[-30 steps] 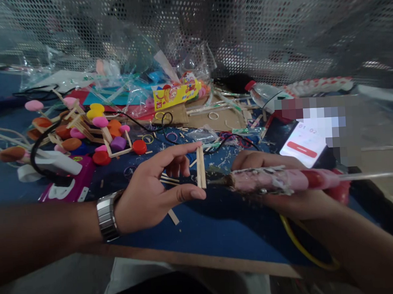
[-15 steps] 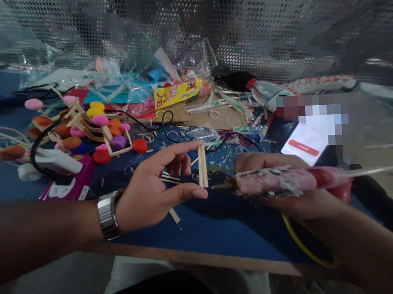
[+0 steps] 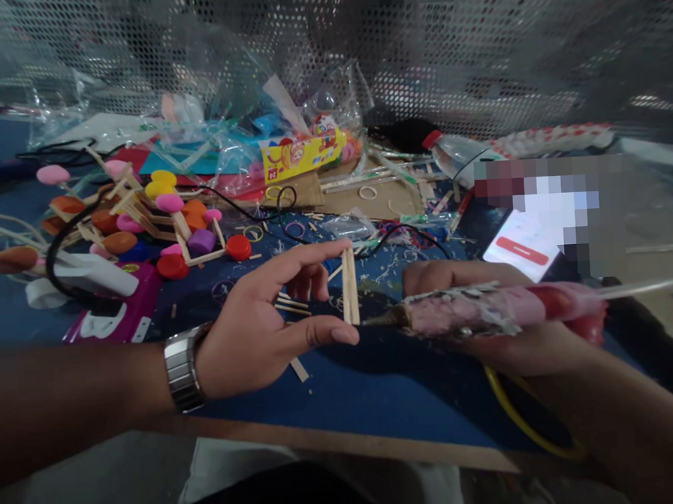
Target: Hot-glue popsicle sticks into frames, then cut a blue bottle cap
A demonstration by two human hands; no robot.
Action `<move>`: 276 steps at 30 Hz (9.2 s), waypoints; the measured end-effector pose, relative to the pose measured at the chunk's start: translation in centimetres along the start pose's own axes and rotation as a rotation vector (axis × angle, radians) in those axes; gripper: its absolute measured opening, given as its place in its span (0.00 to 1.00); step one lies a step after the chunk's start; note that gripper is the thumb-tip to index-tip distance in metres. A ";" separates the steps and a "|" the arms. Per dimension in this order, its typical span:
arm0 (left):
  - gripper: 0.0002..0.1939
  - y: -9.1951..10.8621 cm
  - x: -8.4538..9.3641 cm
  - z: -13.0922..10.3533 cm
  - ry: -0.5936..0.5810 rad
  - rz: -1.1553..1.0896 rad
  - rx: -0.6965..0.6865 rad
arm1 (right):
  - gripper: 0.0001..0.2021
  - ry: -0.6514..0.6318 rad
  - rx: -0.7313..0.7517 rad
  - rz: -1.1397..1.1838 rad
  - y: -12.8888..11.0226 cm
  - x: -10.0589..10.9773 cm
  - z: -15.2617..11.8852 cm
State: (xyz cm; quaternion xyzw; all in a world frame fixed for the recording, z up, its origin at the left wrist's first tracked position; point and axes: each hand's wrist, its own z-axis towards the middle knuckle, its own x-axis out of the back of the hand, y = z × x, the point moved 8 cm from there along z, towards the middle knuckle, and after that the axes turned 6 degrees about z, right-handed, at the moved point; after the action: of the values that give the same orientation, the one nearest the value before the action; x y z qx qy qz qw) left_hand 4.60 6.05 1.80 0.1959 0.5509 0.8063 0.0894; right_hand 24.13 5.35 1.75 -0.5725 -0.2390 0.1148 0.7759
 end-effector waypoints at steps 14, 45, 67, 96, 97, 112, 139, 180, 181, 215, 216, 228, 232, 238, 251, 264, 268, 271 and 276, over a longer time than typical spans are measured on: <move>0.31 0.1 0.1 0.0 0.007 -0.001 -0.010 | 0.14 0.017 -0.007 0.005 -0.1 0.1 0.0; 0.33 0.3 0.0 0.0 -0.009 -0.027 -0.015 | 0.13 0.038 -0.015 0.035 -0.4 0.1 0.1; 0.33 0.6 -0.1 0.0 -0.011 -0.030 -0.047 | 0.12 0.021 -0.016 -0.009 0.1 0.2 -0.4; 0.36 0.9 -0.2 -0.2 -0.031 -0.011 -0.124 | 0.12 0.006 -0.005 -0.072 0.3 0.4 -0.5; 0.36 0.9 -0.2 -0.2 -0.030 -0.006 -0.124 | 0.12 0.005 -0.005 -0.071 0.3 0.4 -0.5; 0.36 1.2 -0.1 -0.1 -0.027 0.021 -0.131 | 0.10 0.028 -0.016 -0.066 -0.1 0.6 -0.5; 0.38 1.1 -0.2 0.0 -0.042 0.011 -0.145 | 0.07 0.057 0.016 -0.119 -0.6 0.7 -0.2; 0.39 1.1 -0.3 -0.2 -0.044 0.030 -0.147 | 0.18 0.012 0.182 -0.176 -1.9 0.5 0.2; 0.39 1.1 -0.3 -0.2 -0.044 0.034 -0.150 | 0.18 0.015 0.167 -0.176 -1.8 0.5 0.2; 0.39 1.6 -0.3 -0.2 -0.053 0.088 -0.199 | 0.24 -0.002 0.263 -0.248 -1.6 0.8 0.1; 0.39 1.6 -0.3 -0.2 -0.052 0.091 -0.200 | 0.24 0.000 0.260 -0.241 -1.6 0.8 0.1; 0.39 1.7 -0.3 -0.1 -0.052 0.090 -0.199 | 0.23 0.056 0.232 -0.266 -1.5 1.1 -0.1; 0.39 1.7 -0.3 -0.1 -0.052 0.094 -0.206 | 0.23 0.049 0.261 -0.298 -1.7 1.0 -0.1; 0.40 1.7 -0.3 -0.1 -0.057 0.092 -0.210 | 0.24 0.054 0.235 -0.278 -1.3 1.2 -0.1; 0.42 1.7 -0.3 -0.2 -0.062 0.102 -0.219 | 0.22 0.012 0.244 -0.247 -1.9 0.7 0.2; 0.42 1.9 -0.3 -0.2 -0.061 0.121 -0.260 | 0.21 0.094 0.262 -0.291 -2.0 1.2 0.2; 0.42 1.9 -0.3 -0.2 -0.064 0.130 -0.257 | 0.22 0.097 0.293 -0.273 -2.2 1.3 0.2; 0.42 1.9 -0.3 -0.2 -0.067 0.129 -0.253 | 0.24 0.082 0.281 -0.281 -1.9 1.3 0.1; 0.42 1.9 -0.3 -0.1 -0.075 0.134 -0.264 | 0.26 0.090 0.283 -0.299 -1.8 1.4 0.0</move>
State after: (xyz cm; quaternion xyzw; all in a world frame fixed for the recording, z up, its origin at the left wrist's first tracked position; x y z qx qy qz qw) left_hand 4.95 5.10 3.49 0.2486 0.4220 0.8681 0.0808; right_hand 25.20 5.43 3.76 -0.4204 -0.2678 0.0049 0.8669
